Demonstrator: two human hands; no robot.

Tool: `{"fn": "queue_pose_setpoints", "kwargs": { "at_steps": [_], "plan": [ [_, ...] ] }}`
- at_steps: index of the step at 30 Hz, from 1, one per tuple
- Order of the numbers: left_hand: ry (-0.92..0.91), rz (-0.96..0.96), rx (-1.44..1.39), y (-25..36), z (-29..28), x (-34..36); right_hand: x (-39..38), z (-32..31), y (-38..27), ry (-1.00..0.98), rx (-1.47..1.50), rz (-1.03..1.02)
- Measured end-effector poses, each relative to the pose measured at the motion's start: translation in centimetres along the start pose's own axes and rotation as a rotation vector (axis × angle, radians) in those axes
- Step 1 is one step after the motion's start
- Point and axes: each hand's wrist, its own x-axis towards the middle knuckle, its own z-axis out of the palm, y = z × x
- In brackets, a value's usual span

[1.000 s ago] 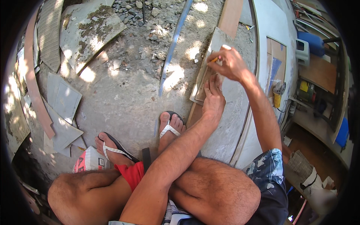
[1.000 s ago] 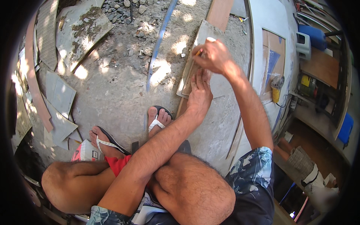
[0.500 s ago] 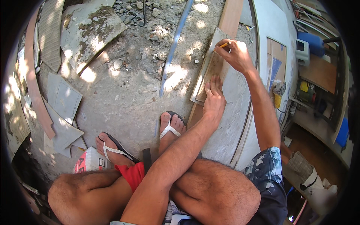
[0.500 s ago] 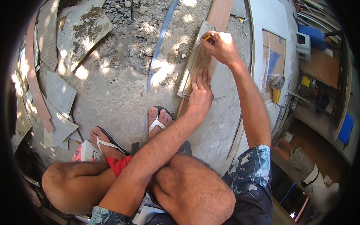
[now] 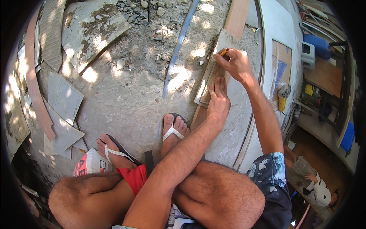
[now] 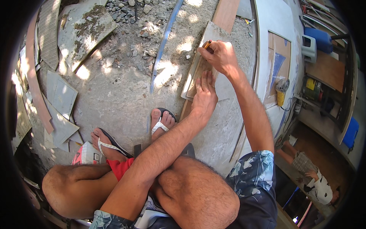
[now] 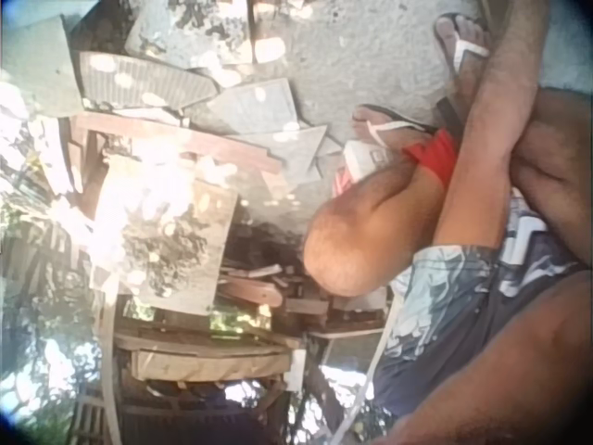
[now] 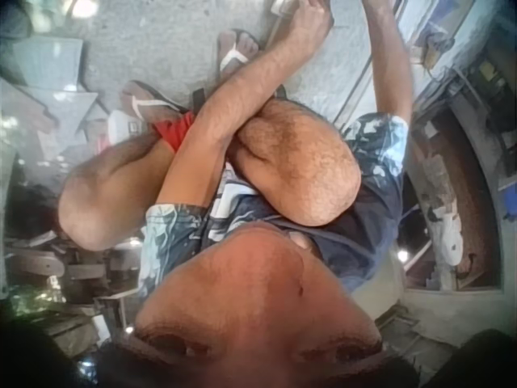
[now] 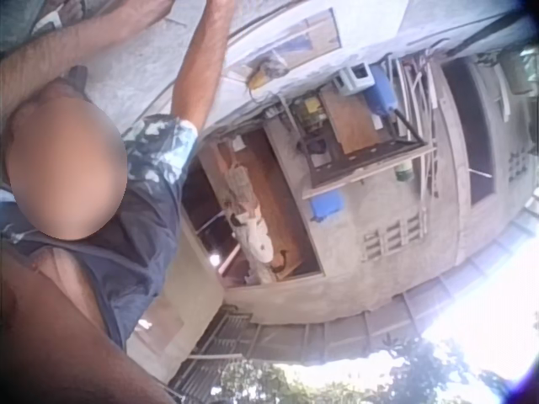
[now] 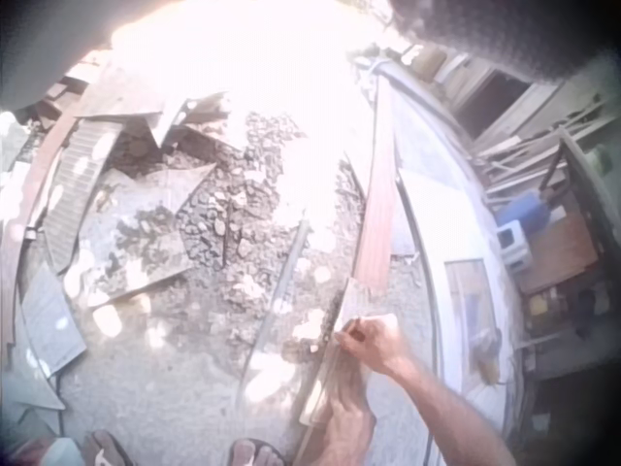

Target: The person measures and marks a tile using a pencil and a straight edge, then uses an angle grinder to cut the tile along the marked line. The person handles the tile and tools while sitting on the ground.

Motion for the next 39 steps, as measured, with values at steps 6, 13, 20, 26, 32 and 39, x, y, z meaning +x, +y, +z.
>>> {"fn": "queue_pose_setpoints", "kwargs": {
  "at_steps": [6, 13, 20, 26, 32, 39],
  "plan": [
    [0.063, -0.024, -0.053, 0.3, 0.5, 0.2, -0.2, 1.0, 0.7, 0.088, -0.033, -0.089],
    [0.103, -0.012, -0.046, 0.1, 0.5, 0.1, -0.1, 1.2, 0.8, 0.179, 0.039, -0.077],
    [-0.157, 0.070, -0.093, 2.1, 3.1, 0.1, -7.3, 4.0, -3.1, -0.178, -0.084, -0.332],
    [-0.133, 0.010, 0.038, 1.4, 2.2, -0.1, -6.9, 1.7, -4.0, -0.323, 0.278, -0.123],
    [0.448, 0.107, -0.313, -4.4, 1.6, -0.7, -9.5, 1.4, 4.4, 0.432, 0.667, 0.392],
    [0.740, -0.092, -0.759, -15.2, 2.2, 0.5, -10.7, 8.7, -3.8, 0.492, -0.065, 0.566]
  ]
}}
